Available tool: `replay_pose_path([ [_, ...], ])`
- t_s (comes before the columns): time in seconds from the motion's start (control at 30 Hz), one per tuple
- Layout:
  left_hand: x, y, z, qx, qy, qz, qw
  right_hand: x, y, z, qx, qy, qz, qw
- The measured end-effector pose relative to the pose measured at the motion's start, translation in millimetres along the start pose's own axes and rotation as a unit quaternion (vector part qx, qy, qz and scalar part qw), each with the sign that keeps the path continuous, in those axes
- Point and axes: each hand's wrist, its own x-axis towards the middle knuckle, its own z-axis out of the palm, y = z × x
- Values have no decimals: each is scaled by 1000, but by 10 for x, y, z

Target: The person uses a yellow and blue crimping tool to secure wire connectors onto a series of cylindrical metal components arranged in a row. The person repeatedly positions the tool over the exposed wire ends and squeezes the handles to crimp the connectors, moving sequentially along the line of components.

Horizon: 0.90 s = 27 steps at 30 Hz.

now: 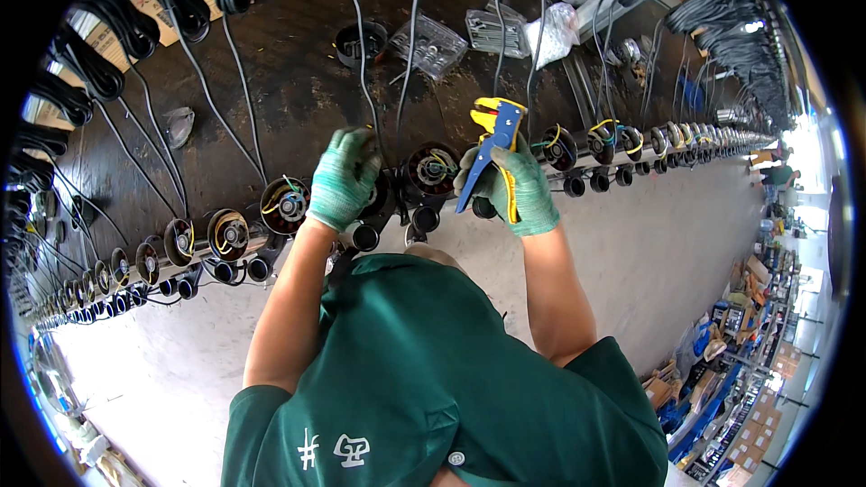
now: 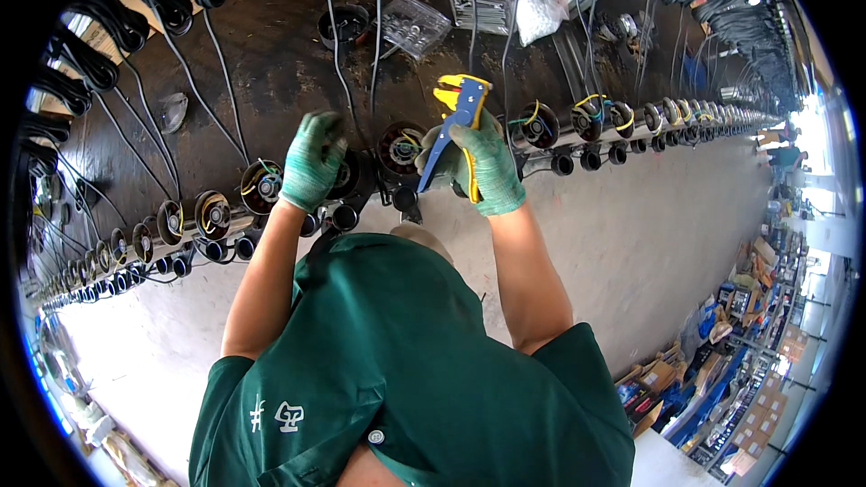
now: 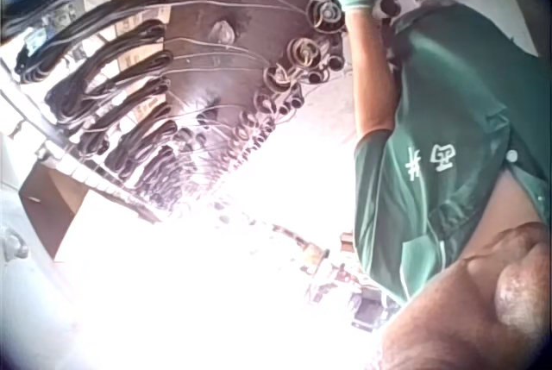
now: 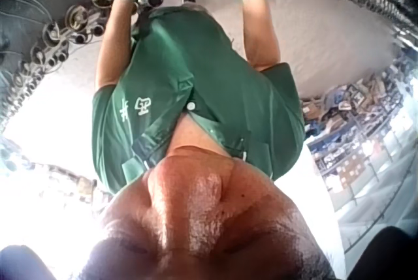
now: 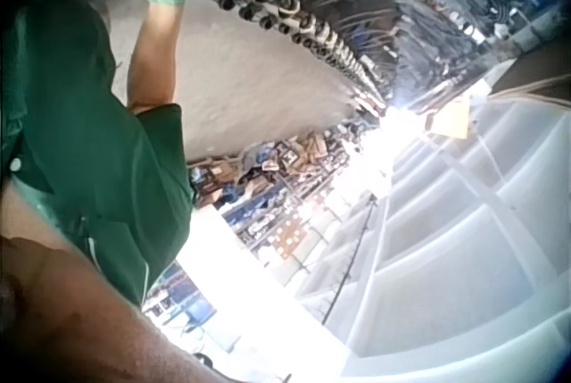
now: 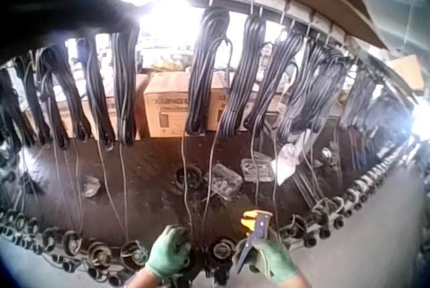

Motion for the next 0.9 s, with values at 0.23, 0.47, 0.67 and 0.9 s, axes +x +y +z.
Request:
replay_pose_path([
  [0.23,214,488,36,258,-105,157,947,-313,-33,-333,7,63,-24,998],
  [0.47,303,560,502,363,-230,95,898,-424,-24,-513,5,75,-1,997],
  [0.67,406,515,728,259,-123,-21,958,-392,-82,-684,19,40,22,999],
  [0.9,520,483,1181,121,-140,-161,969,-320,-124,-756,10,3,49,999],
])
